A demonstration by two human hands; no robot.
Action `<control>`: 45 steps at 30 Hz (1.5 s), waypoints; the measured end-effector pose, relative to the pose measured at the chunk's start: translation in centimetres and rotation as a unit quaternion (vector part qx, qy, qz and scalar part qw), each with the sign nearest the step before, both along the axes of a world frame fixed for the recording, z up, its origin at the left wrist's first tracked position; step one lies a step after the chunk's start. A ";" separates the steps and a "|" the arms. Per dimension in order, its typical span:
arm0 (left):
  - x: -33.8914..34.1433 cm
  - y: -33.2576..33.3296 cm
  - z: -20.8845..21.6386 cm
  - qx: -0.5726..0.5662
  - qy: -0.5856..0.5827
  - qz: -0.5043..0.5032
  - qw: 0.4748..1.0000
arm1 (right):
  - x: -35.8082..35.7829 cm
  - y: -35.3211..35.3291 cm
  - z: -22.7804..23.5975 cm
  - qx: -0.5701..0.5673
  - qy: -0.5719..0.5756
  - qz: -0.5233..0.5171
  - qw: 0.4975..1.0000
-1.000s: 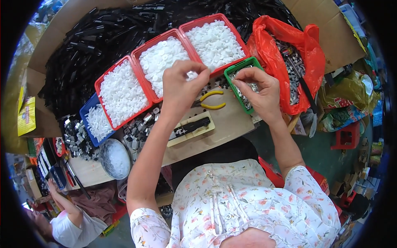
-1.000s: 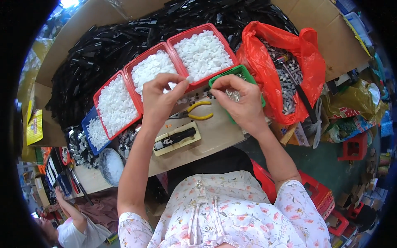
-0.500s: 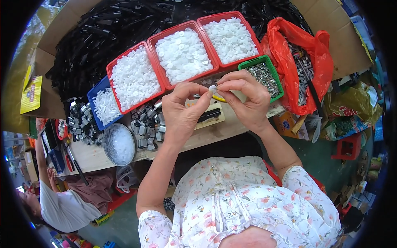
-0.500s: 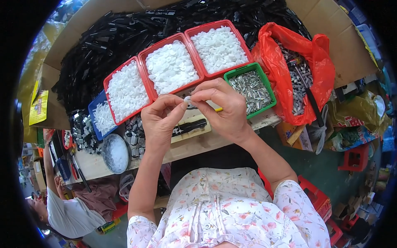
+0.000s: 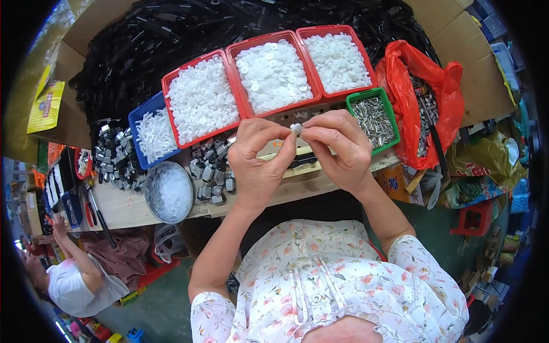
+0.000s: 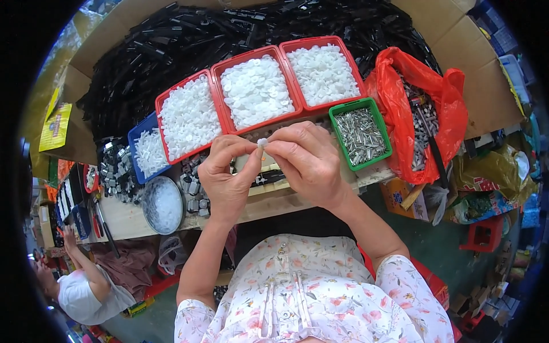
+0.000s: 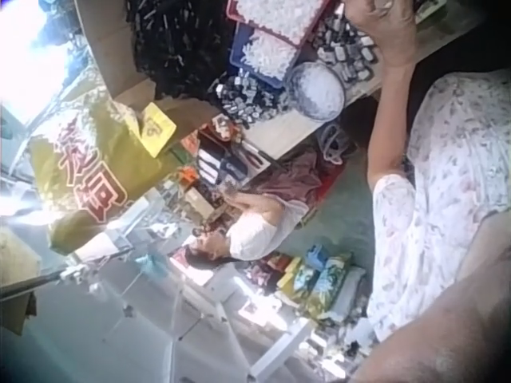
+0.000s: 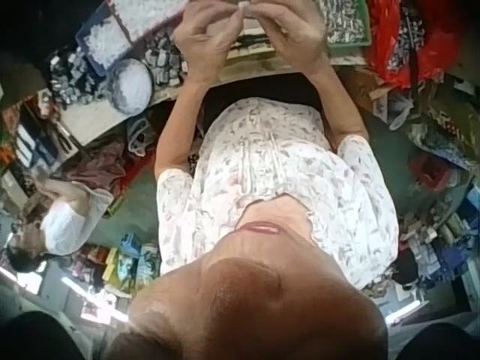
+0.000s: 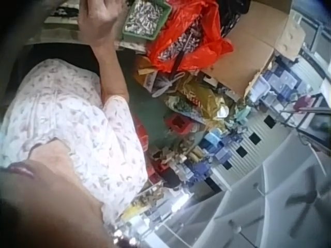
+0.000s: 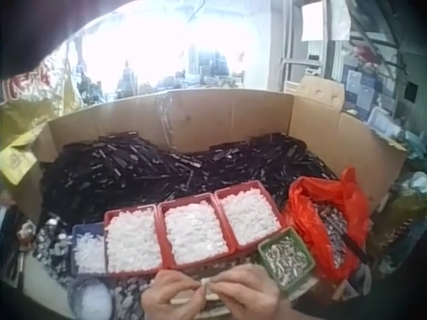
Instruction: Assemble small plastic and metal components onto a black belt strap using pliers, a hammer, and a custom jig.
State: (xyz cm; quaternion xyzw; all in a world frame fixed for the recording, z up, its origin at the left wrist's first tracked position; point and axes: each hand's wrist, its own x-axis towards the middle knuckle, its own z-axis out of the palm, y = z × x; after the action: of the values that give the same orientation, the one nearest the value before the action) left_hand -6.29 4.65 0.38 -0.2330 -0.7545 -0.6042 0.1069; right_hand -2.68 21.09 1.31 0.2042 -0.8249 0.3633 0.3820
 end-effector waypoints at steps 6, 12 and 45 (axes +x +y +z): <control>0.1 0.0 -0.3 0.003 0.034 0.031 0.999 | 0.5 -0.3 -0.4 0.079 0.021 -0.048 0.996; 0.4 0.3 -0.4 -0.001 0.042 0.041 0.998 | 0.5 0.1 -0.8 0.052 0.029 -0.048 0.997; 1.0 -3.2 -1.6 -0.027 0.045 -0.047 0.998 | 0.9 -1.0 -0.7 -0.128 -0.207 0.112 0.964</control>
State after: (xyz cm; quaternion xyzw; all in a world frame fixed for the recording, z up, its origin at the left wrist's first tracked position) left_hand -5.24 1.41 -1.19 -0.2977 -0.7531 -0.5772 0.1055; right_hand -1.78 20.12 0.60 0.1647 -0.8045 0.5404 0.1831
